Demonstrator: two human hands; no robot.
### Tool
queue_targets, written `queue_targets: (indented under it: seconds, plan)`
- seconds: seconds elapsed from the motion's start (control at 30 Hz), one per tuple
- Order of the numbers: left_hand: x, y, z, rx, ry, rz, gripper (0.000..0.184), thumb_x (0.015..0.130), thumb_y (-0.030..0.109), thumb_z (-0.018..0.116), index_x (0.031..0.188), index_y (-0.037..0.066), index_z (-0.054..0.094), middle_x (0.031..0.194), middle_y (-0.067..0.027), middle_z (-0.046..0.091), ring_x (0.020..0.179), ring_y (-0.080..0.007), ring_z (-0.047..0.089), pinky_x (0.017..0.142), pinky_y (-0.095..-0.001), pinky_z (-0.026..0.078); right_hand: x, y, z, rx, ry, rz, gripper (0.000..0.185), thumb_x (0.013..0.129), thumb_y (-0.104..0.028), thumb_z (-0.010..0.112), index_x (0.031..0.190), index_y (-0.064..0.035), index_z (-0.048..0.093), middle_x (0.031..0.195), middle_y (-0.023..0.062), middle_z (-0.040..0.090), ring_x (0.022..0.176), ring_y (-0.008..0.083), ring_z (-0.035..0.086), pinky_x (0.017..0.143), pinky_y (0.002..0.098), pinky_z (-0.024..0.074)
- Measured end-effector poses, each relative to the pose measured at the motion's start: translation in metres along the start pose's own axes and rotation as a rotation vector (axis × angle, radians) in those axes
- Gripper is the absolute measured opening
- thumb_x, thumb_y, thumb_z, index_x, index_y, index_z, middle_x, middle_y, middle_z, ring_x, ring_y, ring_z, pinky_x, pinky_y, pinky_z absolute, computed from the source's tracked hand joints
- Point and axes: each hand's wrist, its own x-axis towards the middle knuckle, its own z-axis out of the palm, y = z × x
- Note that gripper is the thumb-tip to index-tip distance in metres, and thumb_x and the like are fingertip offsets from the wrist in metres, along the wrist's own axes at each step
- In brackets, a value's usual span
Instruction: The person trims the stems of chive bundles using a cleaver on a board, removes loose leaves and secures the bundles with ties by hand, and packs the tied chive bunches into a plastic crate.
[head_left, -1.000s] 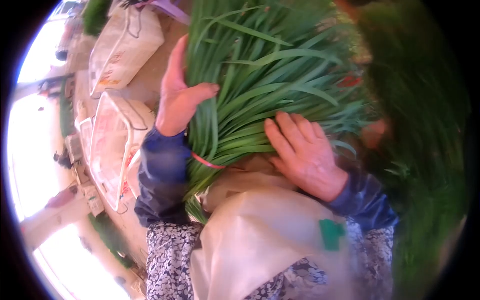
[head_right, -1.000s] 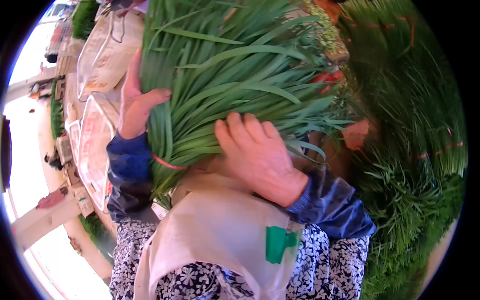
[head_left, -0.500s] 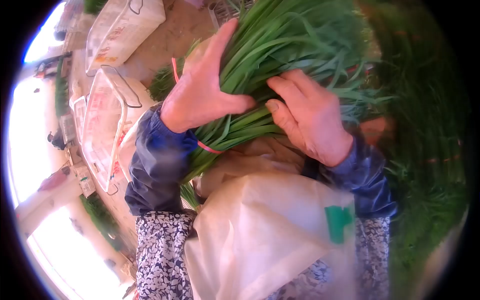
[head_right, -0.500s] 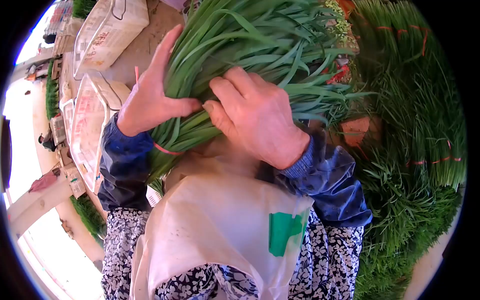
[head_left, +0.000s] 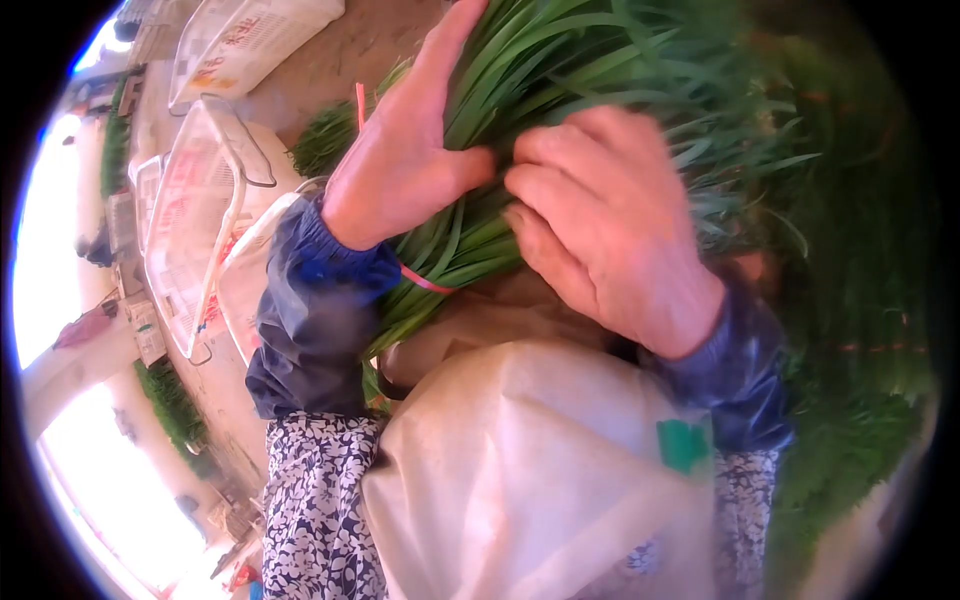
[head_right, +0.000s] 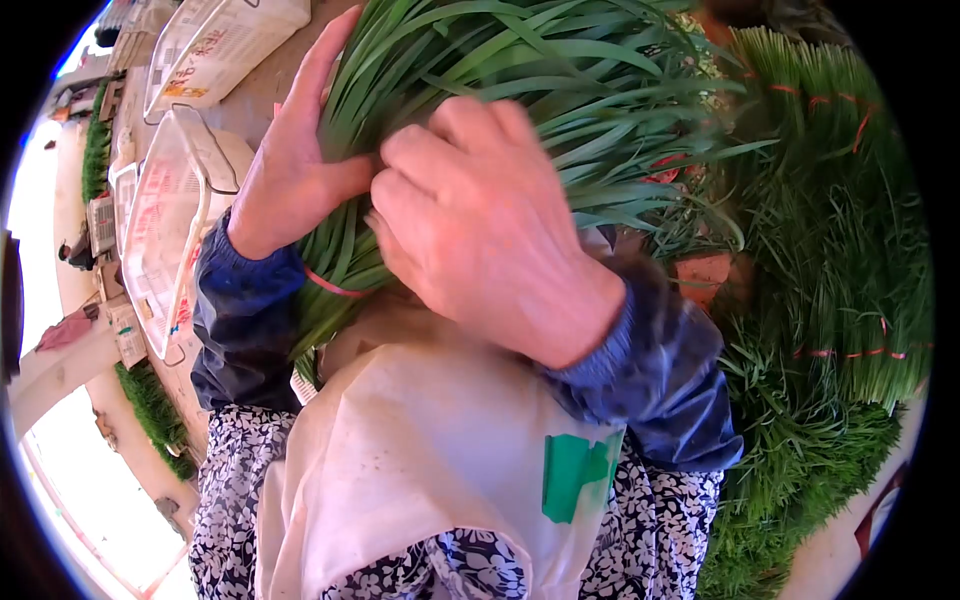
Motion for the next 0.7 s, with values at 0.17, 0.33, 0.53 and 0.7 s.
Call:
queue_targets:
  seconds: [0.17, 0.33, 0.53, 0.7]
  plan:
    - [0.000, 0.002, -0.004, -0.119, 0.074, -0.048, 0.104, 0.068, -0.008, 0.064, 0.155, 0.000, 0.008, 0.152, -0.0172, 0.034, 0.140, -0.0220, 0.036, 0.113, -0.0320, 0.031, -0.004, 0.010, 0.041, 0.497, -0.169, 0.540, 0.019, 0.079, -0.005, 0.069, 0.093, -0.0005, 0.057, 0.085, 0.0155, 0.061, 0.076, 0.0347, 0.060, 0.066, 0.0397, 0.0488]
    - [-0.003, -0.004, -0.003, -0.194, 0.077, -0.064, 0.105, 0.067, -0.009, 0.063, 0.156, 0.001, 0.008, 0.151, -0.0175, 0.036, 0.138, -0.0214, 0.038, 0.111, -0.0307, 0.032, -0.008, 0.010, 0.044, 0.525, -0.178, 0.580, 0.016, 0.075, -0.005, 0.069, 0.087, 0.0012, 0.061, 0.087, 0.0201, 0.061, 0.082, 0.0407, 0.061, 0.069, 0.0454, 0.0484]
    - [-0.003, -0.007, -0.003, -0.214, 0.060, -0.053, 0.105, 0.067, -0.008, 0.063, 0.156, 0.001, 0.008, 0.148, -0.0167, 0.038, 0.136, -0.0210, 0.040, 0.110, -0.0301, 0.033, -0.002, 0.011, 0.053, 0.519, -0.257, 0.566, 0.018, 0.075, -0.011, 0.070, 0.087, 0.0001, 0.063, 0.082, 0.0172, 0.058, 0.080, 0.0390, 0.060, 0.068, 0.0455, 0.0469]
    - [-0.002, -0.009, -0.005, -0.172, 0.075, 0.001, 0.104, 0.066, -0.008, 0.064, 0.154, -0.002, 0.010, 0.148, -0.0173, 0.038, 0.136, -0.0220, 0.039, 0.112, -0.0315, 0.032, 0.002, 0.006, 0.059, 0.374, -0.141, 0.315, 0.012, 0.071, -0.008, 0.068, 0.079, -0.0052, 0.060, 0.075, 0.0106, 0.056, 0.076, 0.0329, 0.057, 0.068, 0.0440, 0.0456]
